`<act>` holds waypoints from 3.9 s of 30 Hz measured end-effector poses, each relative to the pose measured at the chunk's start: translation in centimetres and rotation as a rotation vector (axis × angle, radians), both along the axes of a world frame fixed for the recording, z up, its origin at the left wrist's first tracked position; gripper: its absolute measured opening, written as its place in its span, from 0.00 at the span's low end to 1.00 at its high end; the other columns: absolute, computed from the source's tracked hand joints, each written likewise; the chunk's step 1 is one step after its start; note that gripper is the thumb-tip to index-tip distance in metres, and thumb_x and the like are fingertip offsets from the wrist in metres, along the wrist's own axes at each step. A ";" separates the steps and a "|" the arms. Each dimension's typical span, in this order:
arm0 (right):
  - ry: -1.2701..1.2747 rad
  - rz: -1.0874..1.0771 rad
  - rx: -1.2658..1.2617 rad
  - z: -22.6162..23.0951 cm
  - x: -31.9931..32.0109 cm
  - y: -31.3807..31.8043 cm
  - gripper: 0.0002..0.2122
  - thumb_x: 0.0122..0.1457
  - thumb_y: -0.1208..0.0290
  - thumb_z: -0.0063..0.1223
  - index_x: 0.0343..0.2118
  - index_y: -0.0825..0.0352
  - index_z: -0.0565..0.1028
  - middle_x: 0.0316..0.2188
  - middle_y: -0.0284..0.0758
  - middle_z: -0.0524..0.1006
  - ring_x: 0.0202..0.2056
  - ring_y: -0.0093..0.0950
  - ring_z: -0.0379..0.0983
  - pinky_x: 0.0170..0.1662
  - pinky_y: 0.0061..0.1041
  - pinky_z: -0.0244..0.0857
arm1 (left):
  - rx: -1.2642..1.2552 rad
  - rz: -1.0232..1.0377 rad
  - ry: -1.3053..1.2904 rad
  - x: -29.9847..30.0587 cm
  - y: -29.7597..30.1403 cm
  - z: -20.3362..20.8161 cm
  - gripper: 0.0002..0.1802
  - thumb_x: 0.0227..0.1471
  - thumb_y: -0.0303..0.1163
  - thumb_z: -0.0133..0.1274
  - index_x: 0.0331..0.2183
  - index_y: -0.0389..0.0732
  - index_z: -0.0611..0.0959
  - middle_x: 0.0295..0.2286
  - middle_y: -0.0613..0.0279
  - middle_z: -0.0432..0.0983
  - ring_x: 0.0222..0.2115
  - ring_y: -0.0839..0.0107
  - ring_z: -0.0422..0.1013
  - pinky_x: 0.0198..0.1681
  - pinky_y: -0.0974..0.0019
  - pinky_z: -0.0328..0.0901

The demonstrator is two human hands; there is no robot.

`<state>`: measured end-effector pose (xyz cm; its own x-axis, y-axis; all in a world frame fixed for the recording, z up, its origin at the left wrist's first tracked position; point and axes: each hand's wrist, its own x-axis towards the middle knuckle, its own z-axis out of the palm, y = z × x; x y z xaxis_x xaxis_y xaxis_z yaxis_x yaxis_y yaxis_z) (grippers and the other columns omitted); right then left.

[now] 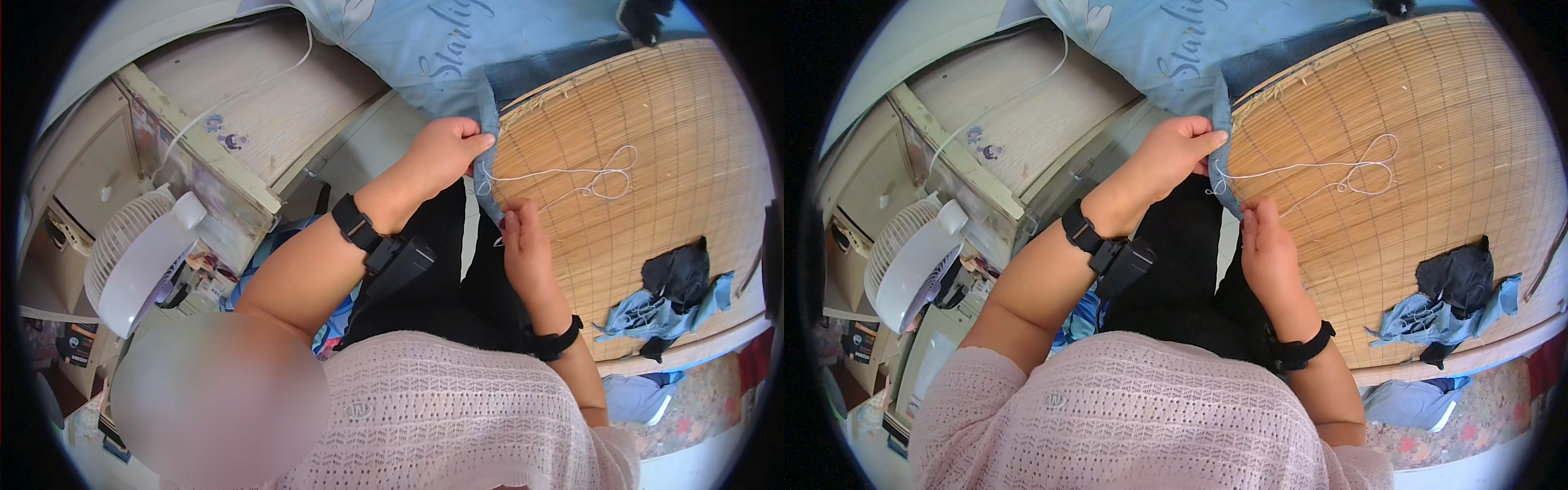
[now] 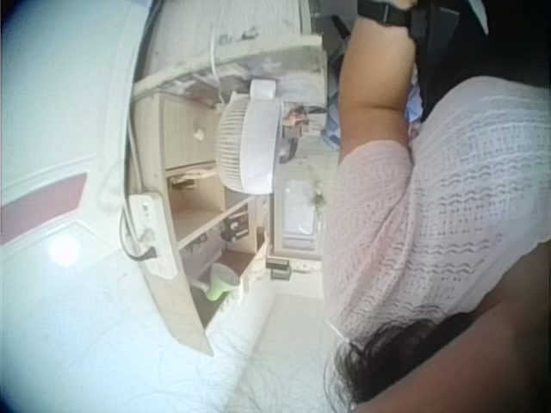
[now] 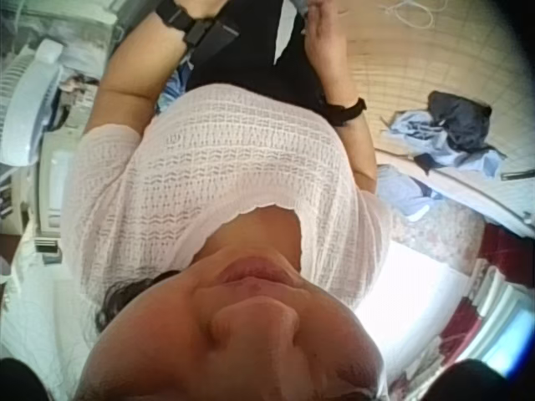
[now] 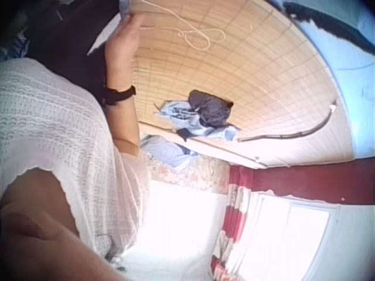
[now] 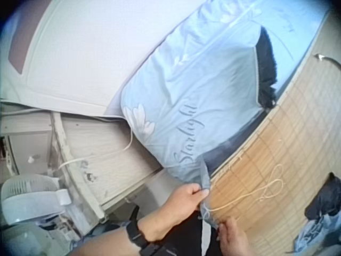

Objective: Sewing a blue fabric border onto a bamboo mat using a needle and thread.

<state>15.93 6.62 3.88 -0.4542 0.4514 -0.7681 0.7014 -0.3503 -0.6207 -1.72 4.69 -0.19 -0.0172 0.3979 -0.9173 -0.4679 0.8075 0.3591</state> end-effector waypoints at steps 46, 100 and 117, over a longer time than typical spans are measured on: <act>0.539 -0.742 -0.847 1.0 0.7 6.2 0.06 0.59 0.69 0.36 0.30 0.64 0.66 0.12 0.26 0.57 0.14 0.15 0.47 0.17 0.14 0.40 | 0.855 -0.293 1.052 1.8 -1.0 5.4 0.07 0.42 0.21 0.49 0.29 0.37 0.71 0.25 0.56 0.68 0.25 0.60 0.66 0.28 0.65 0.62; 0.391 0.333 0.019 0.7 -2.3 7.2 0.05 0.53 0.74 0.46 0.28 0.70 0.70 0.24 0.36 0.69 0.27 0.29 0.66 0.32 0.23 0.60 | 0.335 -0.358 0.135 -0.4 -1.1 6.0 0.08 0.47 0.29 0.44 0.29 0.35 0.76 0.21 0.61 0.70 0.22 0.74 0.65 0.27 0.71 0.61; 0.442 -0.561 -0.678 -1.0 -3.4 3.4 0.12 0.60 0.65 0.37 0.21 0.64 0.65 0.23 0.28 0.66 0.24 0.17 0.57 0.29 0.16 0.53 | 0.262 -0.401 0.025 0.4 -2.3 3.8 0.08 0.48 0.27 0.40 0.21 0.37 0.72 0.18 0.68 0.64 0.21 0.80 0.59 0.27 0.75 0.57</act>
